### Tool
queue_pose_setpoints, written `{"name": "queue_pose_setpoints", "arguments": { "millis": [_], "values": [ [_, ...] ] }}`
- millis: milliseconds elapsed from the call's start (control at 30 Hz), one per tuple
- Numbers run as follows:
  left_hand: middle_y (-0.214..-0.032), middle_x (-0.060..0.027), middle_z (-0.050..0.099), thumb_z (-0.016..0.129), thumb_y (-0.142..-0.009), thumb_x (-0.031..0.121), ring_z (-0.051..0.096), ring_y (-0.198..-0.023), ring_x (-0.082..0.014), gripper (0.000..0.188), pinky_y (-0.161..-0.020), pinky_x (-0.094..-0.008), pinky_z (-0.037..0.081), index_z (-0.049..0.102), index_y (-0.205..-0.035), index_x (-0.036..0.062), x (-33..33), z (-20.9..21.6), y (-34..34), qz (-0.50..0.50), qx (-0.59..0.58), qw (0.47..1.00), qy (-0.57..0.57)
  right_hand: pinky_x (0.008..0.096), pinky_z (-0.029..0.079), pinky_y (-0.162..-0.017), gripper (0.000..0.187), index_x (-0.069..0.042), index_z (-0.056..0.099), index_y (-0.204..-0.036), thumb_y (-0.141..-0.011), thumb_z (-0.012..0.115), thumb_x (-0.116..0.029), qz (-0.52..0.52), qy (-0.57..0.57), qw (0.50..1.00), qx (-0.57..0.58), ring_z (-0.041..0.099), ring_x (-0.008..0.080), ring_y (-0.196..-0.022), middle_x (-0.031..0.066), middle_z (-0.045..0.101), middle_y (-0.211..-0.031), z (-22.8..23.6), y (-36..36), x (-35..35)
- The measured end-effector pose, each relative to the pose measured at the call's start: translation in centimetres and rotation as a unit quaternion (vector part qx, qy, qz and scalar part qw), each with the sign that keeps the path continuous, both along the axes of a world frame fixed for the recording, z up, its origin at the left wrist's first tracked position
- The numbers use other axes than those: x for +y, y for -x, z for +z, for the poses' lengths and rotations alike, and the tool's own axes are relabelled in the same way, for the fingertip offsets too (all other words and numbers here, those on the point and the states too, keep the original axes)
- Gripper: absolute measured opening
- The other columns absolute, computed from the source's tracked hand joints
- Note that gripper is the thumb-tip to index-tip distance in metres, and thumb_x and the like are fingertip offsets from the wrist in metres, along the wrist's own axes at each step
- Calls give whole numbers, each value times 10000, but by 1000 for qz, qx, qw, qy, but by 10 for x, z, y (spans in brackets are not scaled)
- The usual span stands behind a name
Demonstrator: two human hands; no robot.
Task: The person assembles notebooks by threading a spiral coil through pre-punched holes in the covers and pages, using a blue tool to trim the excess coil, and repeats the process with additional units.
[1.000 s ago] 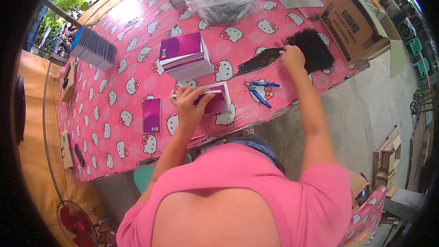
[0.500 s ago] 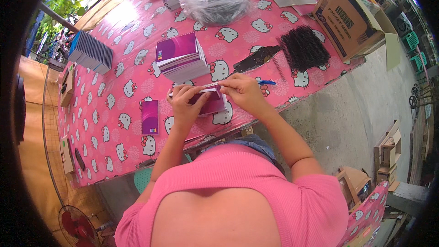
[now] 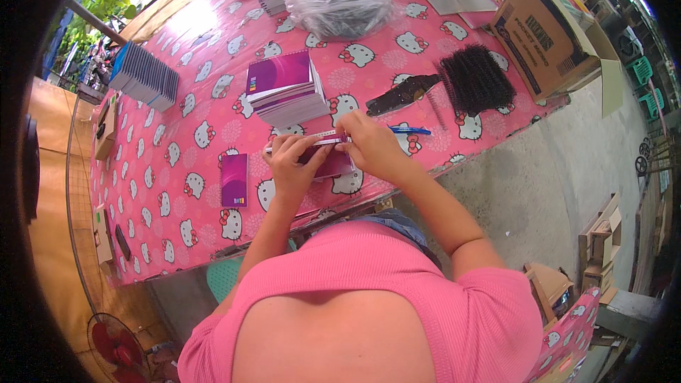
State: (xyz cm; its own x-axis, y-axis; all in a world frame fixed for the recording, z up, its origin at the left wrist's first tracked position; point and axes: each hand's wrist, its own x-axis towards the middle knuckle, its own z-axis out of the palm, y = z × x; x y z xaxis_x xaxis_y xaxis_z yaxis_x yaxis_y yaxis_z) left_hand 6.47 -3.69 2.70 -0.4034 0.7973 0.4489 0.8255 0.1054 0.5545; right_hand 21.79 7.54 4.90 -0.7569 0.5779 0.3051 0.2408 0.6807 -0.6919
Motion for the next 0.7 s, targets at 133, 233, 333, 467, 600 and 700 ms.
{"name": "queue_pose_setpoints", "arguments": {
  "millis": [133, 233, 333, 467, 600, 700],
  "values": [
    [-889, 32, 667, 756, -704, 293, 562, -964, -182, 209, -927, -472, 247, 708, -870, 173, -2, -2, 1, -14, 5, 1000, -21, 366, 472, -657, 249, -72, 588, -1036, -813, 666, -150, 21, -51, 998, 22, 583, 286, -758, 99, 566, -876, -12, 2, -4],
    [-894, 21, 670, 764, -685, 249, 560, -952, -182, 218, -899, -438, 263, 712, -875, 156, -4, -4, 2, -18, 14, 999, -27, 382, 469, -651, 220, -69, 601, -979, -805, 669, -186, -20, -38, 999, -17, 584, 293, -755, 93, 537, -871, 1, 6, -12],
    [-892, 13, 672, 775, -670, 219, 557, -940, -178, 229, -872, -409, 280, 716, -878, 142, -3, -3, 0, -15, 28, 999, -32, 381, 468, -645, 208, -63, 587, -936, -790, 682, -177, -17, -62, 998, -4, 585, 289, -769, 91, 538, -875, -1, 8, -11],
    [-881, 16, 675, 776, -668, 199, 558, -917, -175, 224, -861, -401, 289, 718, -876, 142, -4, -1, -2, -12, 20, 999, -26, 395, 477, -646, 226, -69, 577, -950, -793, 676, -198, -38, -57, 998, 13, 581, 297, -821, 96, 540, -887, 0, 11, -14],
    [-892, 22, 672, 750, -694, 239, 567, -916, -179, 201, -890, -445, 273, 702, -870, 156, -3, -9, 2, -8, 21, 999, -29, 421, 482, -651, 210, -65, 555, -931, -803, 662, -193, -39, -26, 999, -28, 579, 318, -844, 99, 539, -901, 1, 11, -16],
    [-879, 25, 673, 753, -693, 238, 568, -901, -175, 202, -882, -434, 275, 707, -873, 158, -2, -7, 1, -19, 6, 999, -31, 423, 477, -641, 184, -58, 543, -887, -807, 652, -183, -28, -96, 995, -21, 577, 313, -835, 100, 541, -898, -3, 11, -15]
  ]
}}
